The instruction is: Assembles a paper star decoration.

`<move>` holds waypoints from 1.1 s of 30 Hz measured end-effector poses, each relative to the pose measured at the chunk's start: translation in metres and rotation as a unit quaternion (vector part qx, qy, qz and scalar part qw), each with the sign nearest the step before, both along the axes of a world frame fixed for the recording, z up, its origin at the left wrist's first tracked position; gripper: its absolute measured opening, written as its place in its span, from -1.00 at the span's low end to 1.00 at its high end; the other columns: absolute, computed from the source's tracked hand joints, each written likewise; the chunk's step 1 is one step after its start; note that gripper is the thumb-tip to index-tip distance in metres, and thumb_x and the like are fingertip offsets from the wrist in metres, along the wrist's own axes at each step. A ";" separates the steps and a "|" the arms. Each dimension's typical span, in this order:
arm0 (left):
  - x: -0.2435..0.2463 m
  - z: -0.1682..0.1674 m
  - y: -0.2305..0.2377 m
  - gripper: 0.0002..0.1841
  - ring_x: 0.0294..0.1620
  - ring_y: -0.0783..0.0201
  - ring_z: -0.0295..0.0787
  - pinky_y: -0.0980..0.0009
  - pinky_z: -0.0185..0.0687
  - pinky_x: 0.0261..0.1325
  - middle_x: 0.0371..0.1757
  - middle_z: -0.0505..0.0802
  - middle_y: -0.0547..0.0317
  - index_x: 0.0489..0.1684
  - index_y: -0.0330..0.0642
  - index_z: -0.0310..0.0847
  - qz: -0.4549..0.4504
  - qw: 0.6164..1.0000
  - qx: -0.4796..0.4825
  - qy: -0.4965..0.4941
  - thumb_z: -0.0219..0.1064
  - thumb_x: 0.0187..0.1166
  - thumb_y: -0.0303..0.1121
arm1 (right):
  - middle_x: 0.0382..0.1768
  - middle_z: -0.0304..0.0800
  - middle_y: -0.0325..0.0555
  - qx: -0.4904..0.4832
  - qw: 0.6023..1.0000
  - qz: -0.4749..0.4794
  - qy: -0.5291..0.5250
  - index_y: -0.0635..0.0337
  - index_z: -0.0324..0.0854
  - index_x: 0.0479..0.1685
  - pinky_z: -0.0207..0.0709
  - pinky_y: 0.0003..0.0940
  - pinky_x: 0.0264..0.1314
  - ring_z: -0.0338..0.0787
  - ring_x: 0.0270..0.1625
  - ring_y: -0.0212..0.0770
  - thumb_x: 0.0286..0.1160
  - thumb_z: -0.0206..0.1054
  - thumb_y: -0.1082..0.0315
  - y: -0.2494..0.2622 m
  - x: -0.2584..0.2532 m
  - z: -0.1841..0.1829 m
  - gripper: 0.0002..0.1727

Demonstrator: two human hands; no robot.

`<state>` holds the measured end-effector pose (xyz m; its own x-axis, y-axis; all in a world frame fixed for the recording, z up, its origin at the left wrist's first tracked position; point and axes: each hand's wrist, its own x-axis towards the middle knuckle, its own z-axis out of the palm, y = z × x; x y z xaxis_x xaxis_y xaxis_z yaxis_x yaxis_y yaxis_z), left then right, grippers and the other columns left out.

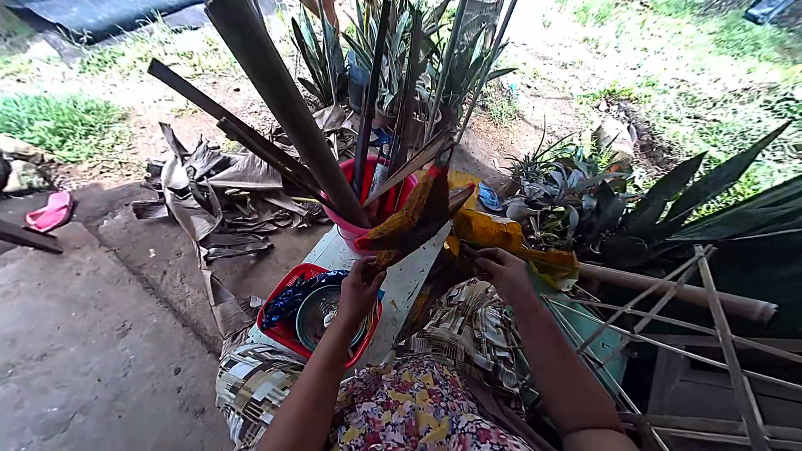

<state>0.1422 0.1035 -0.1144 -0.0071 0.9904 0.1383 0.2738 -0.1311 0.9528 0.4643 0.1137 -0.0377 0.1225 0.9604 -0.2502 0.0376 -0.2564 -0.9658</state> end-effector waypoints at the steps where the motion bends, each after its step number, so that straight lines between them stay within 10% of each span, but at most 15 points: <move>1: 0.001 0.000 0.001 -0.55 -0.09 0.33 0.85 0.31 0.78 0.10 -0.02 0.87 0.00 0.41 -0.31 0.50 0.000 1.000 0.004 0.003 0.44 0.57 -0.44 | -0.19 0.81 -0.03 -0.003 1.000 -0.001 0.011 0.33 0.67 0.10 0.74 -0.38 -0.17 0.80 -0.30 -0.26 0.62 0.33 0.50 0.001 0.000 -0.002 -0.82; 13: 0.001 -0.012 0.009 -0.50 0.03 0.21 0.88 0.21 0.78 0.21 0.08 0.87 -0.10 0.45 -0.38 0.46 0.033 0.999 0.009 0.004 0.45 0.53 -0.50 | 0.17 0.68 0.07 -0.034 0.938 0.276 -0.206 0.21 0.73 0.26 0.68 -0.34 -0.02 0.76 -0.14 -0.25 0.75 0.09 0.38 0.001 -0.085 -0.046 -0.66; 23: -0.022 -0.034 -0.039 -0.34 0.10 0.19 0.88 0.23 0.79 0.29 0.09 0.88 -0.08 0.47 -0.52 0.39 0.078 0.996 0.050 -0.013 0.58 0.35 -0.52 | 0.16 0.75 0.06 0.014 0.919 0.256 -0.299 0.14 0.82 0.12 0.62 -0.16 0.24 0.76 0.08 -0.13 0.65 0.23 0.35 0.018 -0.069 -0.030 -0.73; 28: -0.007 -0.001 -0.094 -0.53 0.18 0.23 0.86 0.24 0.76 0.35 0.11 0.89 -0.03 0.31 -0.41 0.55 0.001 0.985 0.170 0.031 0.54 0.44 -0.47 | -0.21 0.81 -0.16 0.086 0.977 0.099 -0.166 0.21 0.75 -0.08 0.64 -0.34 -0.04 0.75 -0.21 -0.35 0.57 0.21 0.39 0.003 0.003 0.014 -0.80; 33: 0.070 0.014 -0.042 -0.58 0.17 0.19 0.84 0.25 0.77 0.26 0.27 0.79 -0.15 0.51 -0.32 0.46 -0.173 0.969 0.161 0.076 0.25 0.74 -0.35 | -0.14 0.90 -0.20 0.288 0.952 -0.017 0.100 -0.05 0.77 -0.22 0.74 -0.13 0.25 0.88 0.04 -0.19 0.43 0.20 0.38 -0.013 0.036 0.061 -0.79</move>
<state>0.2123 0.0613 -0.1001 0.3626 0.8351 0.4136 0.2934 -0.5235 0.7999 0.4998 0.1009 0.0236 0.1605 0.9418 0.2955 -0.1602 0.3203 -0.9337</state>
